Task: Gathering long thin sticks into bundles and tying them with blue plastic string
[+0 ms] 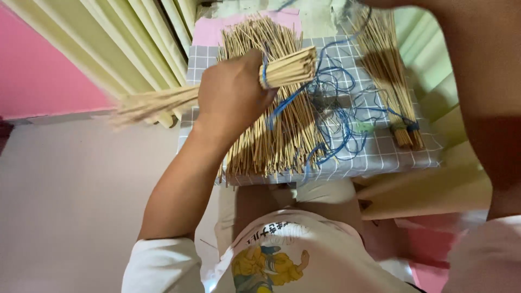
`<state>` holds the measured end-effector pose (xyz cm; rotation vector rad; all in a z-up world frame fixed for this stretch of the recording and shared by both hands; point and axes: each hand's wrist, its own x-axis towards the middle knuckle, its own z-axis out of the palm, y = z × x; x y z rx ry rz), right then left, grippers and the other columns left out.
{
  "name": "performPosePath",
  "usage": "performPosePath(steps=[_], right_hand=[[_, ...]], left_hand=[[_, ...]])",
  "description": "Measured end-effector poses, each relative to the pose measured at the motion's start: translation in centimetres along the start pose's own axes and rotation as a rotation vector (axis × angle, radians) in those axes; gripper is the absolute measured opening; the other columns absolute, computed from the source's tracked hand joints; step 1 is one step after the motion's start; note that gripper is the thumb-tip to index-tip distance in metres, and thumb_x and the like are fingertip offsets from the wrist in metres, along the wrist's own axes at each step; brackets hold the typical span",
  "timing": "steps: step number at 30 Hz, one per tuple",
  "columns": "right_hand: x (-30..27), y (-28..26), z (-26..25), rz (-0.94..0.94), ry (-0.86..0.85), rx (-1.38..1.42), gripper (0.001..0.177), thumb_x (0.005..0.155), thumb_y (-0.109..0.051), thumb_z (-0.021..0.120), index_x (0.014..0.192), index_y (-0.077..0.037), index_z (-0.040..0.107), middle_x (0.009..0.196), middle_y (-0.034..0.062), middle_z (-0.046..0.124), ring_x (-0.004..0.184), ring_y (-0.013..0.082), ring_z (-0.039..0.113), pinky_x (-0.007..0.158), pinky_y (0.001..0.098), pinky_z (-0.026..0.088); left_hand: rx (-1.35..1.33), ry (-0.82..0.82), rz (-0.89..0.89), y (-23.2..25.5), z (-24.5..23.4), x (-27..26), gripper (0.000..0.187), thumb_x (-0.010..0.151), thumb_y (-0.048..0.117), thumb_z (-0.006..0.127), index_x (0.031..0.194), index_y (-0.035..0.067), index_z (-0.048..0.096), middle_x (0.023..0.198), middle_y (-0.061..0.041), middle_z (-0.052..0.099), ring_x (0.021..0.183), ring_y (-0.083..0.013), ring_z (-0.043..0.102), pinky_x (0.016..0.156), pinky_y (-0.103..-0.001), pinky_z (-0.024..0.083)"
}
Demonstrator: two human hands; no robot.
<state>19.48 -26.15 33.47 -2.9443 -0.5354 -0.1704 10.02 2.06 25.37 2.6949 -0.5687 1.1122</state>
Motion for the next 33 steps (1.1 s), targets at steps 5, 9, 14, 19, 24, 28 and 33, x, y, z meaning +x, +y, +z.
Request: performPosePath(steps=[5,9,14,19,24,28,33], right_hand=[[0.0,1.0,0.7,-0.061,0.022,0.018,0.034,0.121,-0.035,0.051,0.134,-0.012,0.073,0.116,0.0189,0.074,0.072,0.0387,0.07,0.064,0.0542,0.058],[-1.6,5.1,4.5,-0.189,0.095,0.068,0.025,0.113,-0.023,0.064,0.124,-0.005,0.077,0.111,0.0214,0.076,0.069,0.0314,0.071,0.07,0.0469,0.057],[-6.5,5.0,8.3,0.087,-0.167,0.226,0.032,0.108,-0.028,0.055,0.13,-0.012,0.072,0.1,0.016,0.078,0.047,0.0231,0.054,0.052,0.0367,0.055],[-12.9,6.4,13.5,0.065,-0.279,0.243,0.035,0.103,-0.036,0.048,0.114,-0.013,0.072,0.109,0.0087,0.075,0.076,0.0248,0.074,0.074,0.0377,0.063],[-20.6,11.2,22.3,0.3,-0.284,0.522,0.026,0.091,-0.033,0.074,0.089,-0.008,0.082,0.061,0.0034,0.064,0.055,0.02,0.051,0.057,0.0359,0.043],[-27.2,19.6,36.0,0.265,-0.351,0.569,0.032,0.088,-0.026,0.068,0.114,-0.014,0.08,0.108,0.0019,0.087,0.09,0.0194,0.08,0.088,0.0327,0.063],[-36.4,25.3,45.1,0.128,-0.382,1.241,0.023,0.076,0.001,0.072,0.092,0.004,0.087,0.099,0.0146,0.088,0.092,0.0282,0.074,0.09,0.0391,0.053]], left_hand=[[-0.157,0.107,-0.102,-0.2,-2.5,-1.0,0.076,0.084,0.071,0.079,0.099,0.0,0.058,0.063,-0.011,0.068,0.047,-0.0307,0.064,0.045,-0.039,0.049],[-0.154,0.093,-0.089,-0.8,-3.4,-0.9,0.085,0.077,0.083,0.069,0.1,0.002,0.055,0.051,-0.003,0.051,0.04,-0.0242,0.054,0.043,-0.038,0.046],[-0.385,0.135,0.018,-1.1,-3.5,-0.9,0.085,0.101,0.071,0.009,0.095,-0.001,0.052,0.06,-0.012,0.066,0.043,-0.0229,0.064,0.035,-0.034,0.044],[-0.459,0.1,-0.103,-1.2,-4.5,-0.3,0.087,0.104,0.06,-0.006,0.091,0.003,0.058,0.059,-0.005,0.055,0.043,-0.0201,0.053,0.042,-0.034,0.04],[-0.471,0.141,-0.035,-1.2,-4.8,0.0,0.064,0.113,0.03,0.014,0.08,0.0,0.06,0.05,-0.008,0.046,0.037,-0.0237,0.037,0.043,-0.039,0.033],[-0.494,0.096,-0.14,-1.5,-3.6,0.0,0.072,0.11,0.039,0.012,0.075,0.002,0.063,0.048,-0.005,0.043,0.037,-0.0216,0.039,0.041,-0.036,0.035],[-0.593,-0.121,-0.309,-1.2,-1.3,-0.5,0.065,0.109,0.039,0.013,0.085,0.005,0.064,0.054,0.002,0.044,0.034,-0.0138,0.04,0.024,-0.03,0.032]])
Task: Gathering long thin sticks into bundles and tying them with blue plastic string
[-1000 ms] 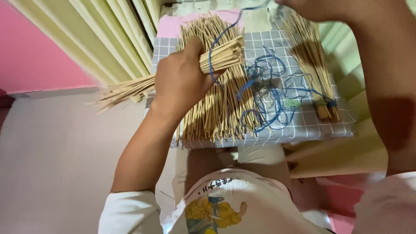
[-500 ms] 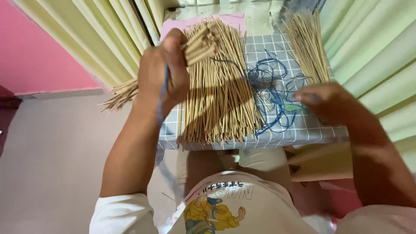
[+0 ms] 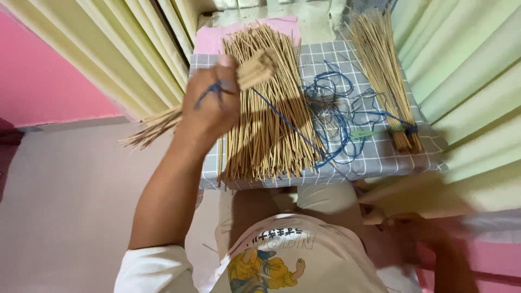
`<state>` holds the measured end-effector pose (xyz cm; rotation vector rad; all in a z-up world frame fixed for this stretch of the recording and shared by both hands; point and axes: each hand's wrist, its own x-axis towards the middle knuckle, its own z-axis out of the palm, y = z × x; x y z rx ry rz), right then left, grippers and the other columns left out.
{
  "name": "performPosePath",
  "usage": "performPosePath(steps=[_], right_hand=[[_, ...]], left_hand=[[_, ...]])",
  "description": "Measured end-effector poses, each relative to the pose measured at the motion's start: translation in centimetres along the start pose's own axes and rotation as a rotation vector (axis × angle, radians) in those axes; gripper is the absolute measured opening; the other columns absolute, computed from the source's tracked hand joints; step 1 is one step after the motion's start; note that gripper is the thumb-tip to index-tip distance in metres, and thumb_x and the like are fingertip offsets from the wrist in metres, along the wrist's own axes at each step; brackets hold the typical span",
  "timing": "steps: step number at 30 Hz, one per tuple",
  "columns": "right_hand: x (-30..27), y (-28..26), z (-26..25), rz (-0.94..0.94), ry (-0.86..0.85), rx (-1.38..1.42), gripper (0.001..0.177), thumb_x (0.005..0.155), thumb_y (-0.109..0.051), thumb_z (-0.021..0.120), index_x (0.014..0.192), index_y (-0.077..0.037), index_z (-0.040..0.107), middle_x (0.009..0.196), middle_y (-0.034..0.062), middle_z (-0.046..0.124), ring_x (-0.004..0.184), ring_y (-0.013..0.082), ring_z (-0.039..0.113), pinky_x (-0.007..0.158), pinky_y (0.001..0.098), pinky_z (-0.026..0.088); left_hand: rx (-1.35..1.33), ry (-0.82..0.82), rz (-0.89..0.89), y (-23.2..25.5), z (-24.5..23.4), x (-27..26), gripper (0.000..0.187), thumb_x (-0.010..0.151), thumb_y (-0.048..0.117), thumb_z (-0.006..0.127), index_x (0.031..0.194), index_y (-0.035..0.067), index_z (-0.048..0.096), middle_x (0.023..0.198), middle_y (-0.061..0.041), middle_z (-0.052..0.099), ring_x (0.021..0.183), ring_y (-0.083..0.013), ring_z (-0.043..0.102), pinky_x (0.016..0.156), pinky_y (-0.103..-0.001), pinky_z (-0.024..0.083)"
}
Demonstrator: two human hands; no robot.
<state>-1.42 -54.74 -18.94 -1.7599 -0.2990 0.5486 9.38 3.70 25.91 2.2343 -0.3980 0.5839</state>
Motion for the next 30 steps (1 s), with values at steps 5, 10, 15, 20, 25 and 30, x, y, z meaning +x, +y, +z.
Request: performPosePath(steps=[5,10,15,20,25,30], right_hand=[[-2.7,5.6,3.7,0.745,0.296,0.467,0.029,0.096,-0.011,0.064,0.116,0.005,0.078,0.075,0.0181,0.064,0.055,0.0245,0.041,0.044,0.0388,0.03],[-1.9,15.3,3.0,0.374,0.327,0.047,0.037,0.095,-0.019,0.059,0.13,-0.015,0.069,0.119,0.0057,0.074,0.107,0.0225,0.067,0.102,0.0326,0.048],[15.1,-0.2,1.7,0.332,0.372,0.396,0.05,0.095,-0.007,0.067,0.14,0.008,0.054,0.14,0.028,0.055,0.121,0.0549,0.058,0.083,0.0789,0.054],[13.6,-27.4,17.5,-0.885,0.386,-0.394,0.078,0.083,-0.014,0.077,0.148,0.012,0.043,0.148,0.0215,0.052,0.14,0.0408,0.048,0.113,0.0552,0.037],[14.5,-32.6,22.8,-0.557,0.183,0.301,0.016,0.104,-0.014,0.046,0.115,-0.002,0.044,0.107,0.0116,0.045,0.092,0.0257,0.044,0.078,0.0416,0.036],[17.2,-27.4,20.2,-0.391,0.214,0.474,0.026,0.104,-0.029,0.06,0.086,-0.01,0.062,0.067,0.0033,0.064,0.056,0.01,0.057,0.052,0.0267,0.048]], left_hand=[[-0.197,-0.116,0.016,-0.8,2.6,-1.5,0.05,0.112,0.026,0.036,0.066,0.014,0.05,0.046,0.005,0.038,0.027,-0.0117,0.035,0.021,-0.028,0.024],[0.107,-0.298,-0.026,-0.4,5.4,-2.7,0.06,0.11,0.04,0.02,0.065,0.016,0.052,0.046,0.008,0.036,0.029,-0.0135,0.034,0.026,-0.029,0.033],[0.217,-0.323,0.095,2.5,5.4,-4.7,0.063,0.106,0.037,0.014,0.078,0.004,0.06,0.052,-0.028,0.058,0.054,-0.0531,0.065,0.056,-0.061,0.051],[0.245,-0.462,0.078,4.4,5.6,-6.5,0.055,0.103,0.04,0.022,0.087,0.005,0.062,0.064,-0.03,0.066,0.069,-0.0546,0.07,0.069,-0.065,0.053],[0.247,-0.456,0.083,4.7,4.7,-8.3,0.047,0.102,0.039,0.027,0.086,0.01,0.06,0.063,-0.026,0.067,0.071,-0.0506,0.072,0.069,-0.061,0.055],[0.209,-0.444,0.029,4.0,4.3,-9.3,0.052,0.102,0.039,0.024,0.088,0.008,0.063,0.065,-0.029,0.068,0.071,-0.0529,0.071,0.069,-0.062,0.055]])
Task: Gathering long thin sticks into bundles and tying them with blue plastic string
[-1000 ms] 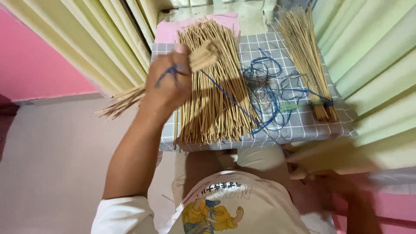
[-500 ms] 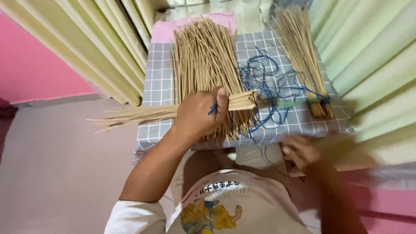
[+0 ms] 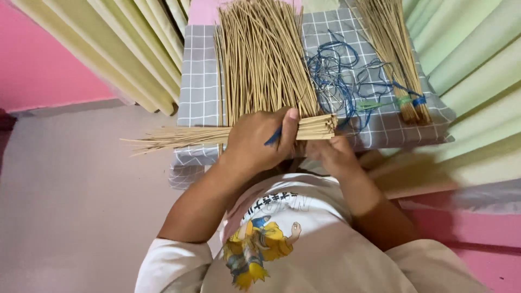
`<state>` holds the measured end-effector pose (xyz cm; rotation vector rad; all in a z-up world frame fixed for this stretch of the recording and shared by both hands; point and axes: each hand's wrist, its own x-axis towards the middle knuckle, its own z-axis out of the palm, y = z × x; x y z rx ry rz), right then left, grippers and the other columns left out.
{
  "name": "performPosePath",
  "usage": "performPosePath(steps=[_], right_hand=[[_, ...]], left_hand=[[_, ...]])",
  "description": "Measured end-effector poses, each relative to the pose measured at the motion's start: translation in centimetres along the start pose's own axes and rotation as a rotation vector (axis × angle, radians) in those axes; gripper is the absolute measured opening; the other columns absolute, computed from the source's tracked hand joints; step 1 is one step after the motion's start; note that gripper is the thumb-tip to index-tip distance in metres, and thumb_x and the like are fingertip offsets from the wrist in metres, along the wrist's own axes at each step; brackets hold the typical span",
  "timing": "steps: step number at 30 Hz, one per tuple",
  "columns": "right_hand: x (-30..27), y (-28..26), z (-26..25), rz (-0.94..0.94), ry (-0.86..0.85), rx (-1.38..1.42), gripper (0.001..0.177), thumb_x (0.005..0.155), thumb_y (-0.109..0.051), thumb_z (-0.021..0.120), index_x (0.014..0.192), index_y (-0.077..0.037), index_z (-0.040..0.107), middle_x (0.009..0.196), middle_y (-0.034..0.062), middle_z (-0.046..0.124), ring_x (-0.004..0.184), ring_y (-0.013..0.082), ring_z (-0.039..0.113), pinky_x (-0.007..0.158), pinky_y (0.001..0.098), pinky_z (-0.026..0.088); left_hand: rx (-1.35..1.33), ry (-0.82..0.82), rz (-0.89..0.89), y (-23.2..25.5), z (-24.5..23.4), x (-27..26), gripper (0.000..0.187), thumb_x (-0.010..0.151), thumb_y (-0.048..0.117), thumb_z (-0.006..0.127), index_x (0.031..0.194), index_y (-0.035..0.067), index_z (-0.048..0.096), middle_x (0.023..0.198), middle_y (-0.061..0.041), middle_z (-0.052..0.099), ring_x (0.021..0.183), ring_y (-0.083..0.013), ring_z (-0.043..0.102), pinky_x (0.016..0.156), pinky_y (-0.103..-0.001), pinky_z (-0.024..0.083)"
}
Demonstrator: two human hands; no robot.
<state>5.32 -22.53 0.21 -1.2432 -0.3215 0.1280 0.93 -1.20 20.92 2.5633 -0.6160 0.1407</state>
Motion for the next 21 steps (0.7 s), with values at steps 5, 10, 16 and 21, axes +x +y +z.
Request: performPosePath(steps=[5,10,16,21], right_hand=[[5.2,4.0,-2.0,-0.379,-0.149,0.174,0.039,0.092,-0.022,0.076,0.119,0.0,0.06,0.093,0.0117,0.07,0.085,0.0156,0.068,0.075,0.0339,0.06],[3.6,-2.5,0.0,-0.342,-0.294,-0.273,0.041,0.092,-0.011,0.069,0.131,-0.007,0.057,0.118,0.0062,0.063,0.103,0.0168,0.062,0.09,0.031,0.051],[3.4,7.0,-6.0,-0.097,-0.143,-0.329,0.052,0.09,-0.017,0.073,0.136,-0.004,0.054,0.12,0.0073,0.062,0.103,0.0167,0.059,0.091,0.0308,0.047],[1.6,-2.2,1.3,-0.349,-0.181,-0.749,0.032,0.088,0.0,0.046,0.116,0.001,0.06,0.102,0.0133,0.068,0.084,0.0265,0.06,0.077,0.0372,0.049]], left_hand=[[-0.014,0.003,0.035,0.1,0.2,-0.5,0.05,0.105,0.044,0.033,0.1,0.004,0.063,0.07,-0.032,0.069,0.073,-0.0515,0.074,0.069,-0.06,0.058],[-0.017,-0.083,-0.057,-1.6,2.4,1.5,0.048,0.099,0.047,0.035,0.122,0.007,0.05,0.077,-0.031,0.071,0.078,-0.0567,0.071,0.074,-0.064,0.054],[-0.097,-0.17,-0.082,0.1,2.0,0.4,0.064,0.102,0.051,0.029,0.148,0.007,0.039,0.08,-0.036,0.07,0.086,-0.0601,0.069,0.081,-0.068,0.051],[-0.118,-0.117,-0.073,0.1,2.3,1.2,0.055,0.103,0.034,0.022,0.147,0.014,0.047,0.065,-0.029,0.069,0.073,-0.0535,0.072,0.076,-0.061,0.056]])
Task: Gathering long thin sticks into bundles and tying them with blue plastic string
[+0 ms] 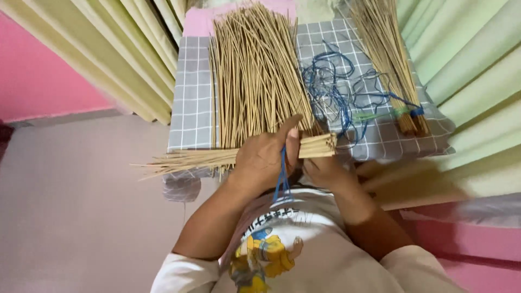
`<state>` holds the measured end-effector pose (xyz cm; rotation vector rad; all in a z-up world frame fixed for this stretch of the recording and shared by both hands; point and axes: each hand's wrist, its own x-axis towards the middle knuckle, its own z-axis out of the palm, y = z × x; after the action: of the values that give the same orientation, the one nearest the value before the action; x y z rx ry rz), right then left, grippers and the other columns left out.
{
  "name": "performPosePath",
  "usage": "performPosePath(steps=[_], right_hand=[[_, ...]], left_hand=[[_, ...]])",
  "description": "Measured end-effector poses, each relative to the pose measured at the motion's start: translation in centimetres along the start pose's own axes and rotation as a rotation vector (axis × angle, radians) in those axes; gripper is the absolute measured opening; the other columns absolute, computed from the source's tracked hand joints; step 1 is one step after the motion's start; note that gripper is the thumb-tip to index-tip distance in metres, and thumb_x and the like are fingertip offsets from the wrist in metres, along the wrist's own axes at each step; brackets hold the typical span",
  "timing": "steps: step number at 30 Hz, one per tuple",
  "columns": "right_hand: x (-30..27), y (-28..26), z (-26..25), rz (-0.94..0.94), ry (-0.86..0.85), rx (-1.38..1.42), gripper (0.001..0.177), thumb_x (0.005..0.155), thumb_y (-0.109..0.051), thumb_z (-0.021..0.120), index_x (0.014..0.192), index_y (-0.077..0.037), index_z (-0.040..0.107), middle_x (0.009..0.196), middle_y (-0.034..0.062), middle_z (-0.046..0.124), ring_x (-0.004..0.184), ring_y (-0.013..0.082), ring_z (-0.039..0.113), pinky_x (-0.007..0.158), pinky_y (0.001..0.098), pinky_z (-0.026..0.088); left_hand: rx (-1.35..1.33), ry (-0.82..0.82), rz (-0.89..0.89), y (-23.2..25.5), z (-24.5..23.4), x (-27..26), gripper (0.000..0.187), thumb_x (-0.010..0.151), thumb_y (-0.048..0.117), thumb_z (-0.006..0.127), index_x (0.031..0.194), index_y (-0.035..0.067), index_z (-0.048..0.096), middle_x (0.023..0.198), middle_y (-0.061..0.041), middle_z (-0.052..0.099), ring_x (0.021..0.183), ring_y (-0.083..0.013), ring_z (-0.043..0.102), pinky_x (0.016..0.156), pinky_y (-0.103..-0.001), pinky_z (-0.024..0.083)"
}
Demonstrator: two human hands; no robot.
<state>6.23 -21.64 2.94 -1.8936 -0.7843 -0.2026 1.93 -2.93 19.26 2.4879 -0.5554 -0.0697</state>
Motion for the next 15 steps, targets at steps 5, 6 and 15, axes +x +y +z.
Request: performPosePath(steps=[5,6,15], right_hand=[[-6.1,8.5,4.4,-0.206,-0.034,0.086,0.028,0.099,-0.01,0.051,0.126,-0.011,0.059,0.083,0.006,0.061,0.091,0.0265,0.069,0.077,0.0406,0.051],[-5.8,7.1,4.7,-0.221,-0.029,0.077,0.028,0.099,-0.01,0.051,0.126,-0.011,0.059,0.083,0.006,0.061,0.091,0.0265,0.069,0.077,0.0406,0.051],[-2.0,-7.2,0.4,-0.033,-0.429,-0.472,0.049,0.103,-0.028,0.052,0.151,-0.018,0.048,0.06,0.0131,0.064,0.041,0.0304,0.056,0.041,0.0443,0.042]], left_hand=[[0.023,0.256,0.064,-0.7,0.6,-0.1,0.056,0.106,0.037,0.021,0.136,0.002,0.053,0.055,-0.02,0.064,0.053,-0.0392,0.072,0.065,-0.049,0.062],[0.03,0.268,0.076,-0.6,0.1,-0.3,0.056,0.106,0.037,0.021,0.136,0.002,0.053,0.055,-0.02,0.064,0.053,-0.0392,0.072,0.065,-0.049,0.062],[0.368,0.38,0.066,-4.1,0.4,1.9,0.045,0.101,0.04,0.031,0.116,0.004,0.053,0.052,-0.007,0.063,0.037,-0.0339,0.056,0.04,-0.048,0.047]])
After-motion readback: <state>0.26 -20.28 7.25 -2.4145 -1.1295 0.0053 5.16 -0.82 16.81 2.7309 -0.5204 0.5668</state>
